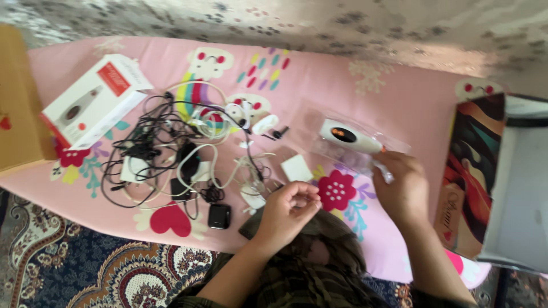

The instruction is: The person untangles a bundle of cables, handles various electronic accessories like chargers and earphones, and then places them into a storage box.

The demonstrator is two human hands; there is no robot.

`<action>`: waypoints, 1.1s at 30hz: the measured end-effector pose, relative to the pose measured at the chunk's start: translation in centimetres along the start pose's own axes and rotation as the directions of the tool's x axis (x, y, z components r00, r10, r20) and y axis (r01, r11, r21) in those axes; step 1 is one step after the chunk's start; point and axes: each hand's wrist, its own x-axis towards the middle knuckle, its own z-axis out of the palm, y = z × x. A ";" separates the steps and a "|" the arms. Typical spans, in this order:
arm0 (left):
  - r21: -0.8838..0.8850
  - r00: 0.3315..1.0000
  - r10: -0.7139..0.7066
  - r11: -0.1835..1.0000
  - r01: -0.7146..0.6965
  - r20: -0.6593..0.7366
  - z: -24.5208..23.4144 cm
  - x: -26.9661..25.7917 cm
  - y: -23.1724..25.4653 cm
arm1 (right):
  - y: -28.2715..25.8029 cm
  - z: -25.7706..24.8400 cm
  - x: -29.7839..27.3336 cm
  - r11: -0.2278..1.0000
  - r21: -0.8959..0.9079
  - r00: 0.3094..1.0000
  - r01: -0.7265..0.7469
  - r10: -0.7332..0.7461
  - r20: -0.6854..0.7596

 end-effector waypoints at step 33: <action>-0.112 0.928 0.359 0.923 -0.369 -0.104 -28.2 1.4 6.9 | -19.4 11.1 8.1 0.615 0.645 0.844 -0.452 0.529 0.088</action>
